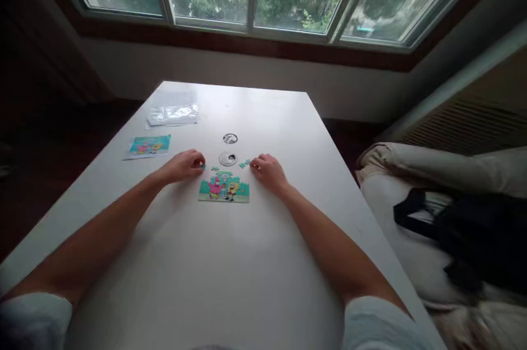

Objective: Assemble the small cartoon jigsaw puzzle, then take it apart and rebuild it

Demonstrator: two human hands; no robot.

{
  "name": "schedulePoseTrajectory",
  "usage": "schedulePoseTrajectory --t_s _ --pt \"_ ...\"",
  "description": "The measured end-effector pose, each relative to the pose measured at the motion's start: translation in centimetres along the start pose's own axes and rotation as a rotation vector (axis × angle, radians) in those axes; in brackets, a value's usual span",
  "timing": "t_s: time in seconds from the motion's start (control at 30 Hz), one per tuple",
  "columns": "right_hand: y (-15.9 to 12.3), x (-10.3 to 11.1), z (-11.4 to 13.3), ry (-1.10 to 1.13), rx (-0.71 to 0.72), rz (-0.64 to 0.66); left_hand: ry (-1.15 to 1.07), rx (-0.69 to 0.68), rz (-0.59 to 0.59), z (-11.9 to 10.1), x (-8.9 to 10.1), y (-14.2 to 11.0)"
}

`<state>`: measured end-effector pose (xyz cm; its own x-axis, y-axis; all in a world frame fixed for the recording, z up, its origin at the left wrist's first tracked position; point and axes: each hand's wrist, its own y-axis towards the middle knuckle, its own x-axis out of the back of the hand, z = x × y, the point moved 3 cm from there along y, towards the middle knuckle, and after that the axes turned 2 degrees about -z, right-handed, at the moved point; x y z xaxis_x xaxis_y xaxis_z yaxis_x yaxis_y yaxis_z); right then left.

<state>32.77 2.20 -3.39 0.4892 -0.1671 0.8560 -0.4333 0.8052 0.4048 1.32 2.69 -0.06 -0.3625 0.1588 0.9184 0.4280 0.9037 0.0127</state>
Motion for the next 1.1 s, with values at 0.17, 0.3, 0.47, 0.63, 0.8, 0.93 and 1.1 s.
schedulePoseTrajectory --t_s 0.17,0.3,0.47,0.63,0.8,0.93,1.1 --pt "-0.1 0.2 0.2 0.021 -0.007 0.002 -0.019 -0.018 0.018 0.2 -0.2 0.0" --pt "-0.1 0.3 0.4 0.037 -0.015 0.002 -0.035 -0.035 0.027 0.7 -0.5 0.2" --pt "-0.1 0.3 0.3 0.049 -0.007 -0.005 -0.108 -0.019 0.025 0.6 -0.6 0.0" --pt "-0.1 0.3 0.3 0.053 -0.001 -0.015 -0.165 -0.004 0.041 0.5 -0.7 -0.2" --pt "-0.1 0.4 0.6 0.052 0.012 -0.015 -0.337 0.017 0.045 0.4 -1.0 0.1" --pt "-0.1 0.3 1.0 0.058 0.026 -0.016 -0.442 0.024 0.104 -0.2 -1.6 0.1" --pt "0.0 0.4 1.8 0.073 0.039 -0.011 -0.426 0.009 0.135 -0.9 -1.8 0.0"
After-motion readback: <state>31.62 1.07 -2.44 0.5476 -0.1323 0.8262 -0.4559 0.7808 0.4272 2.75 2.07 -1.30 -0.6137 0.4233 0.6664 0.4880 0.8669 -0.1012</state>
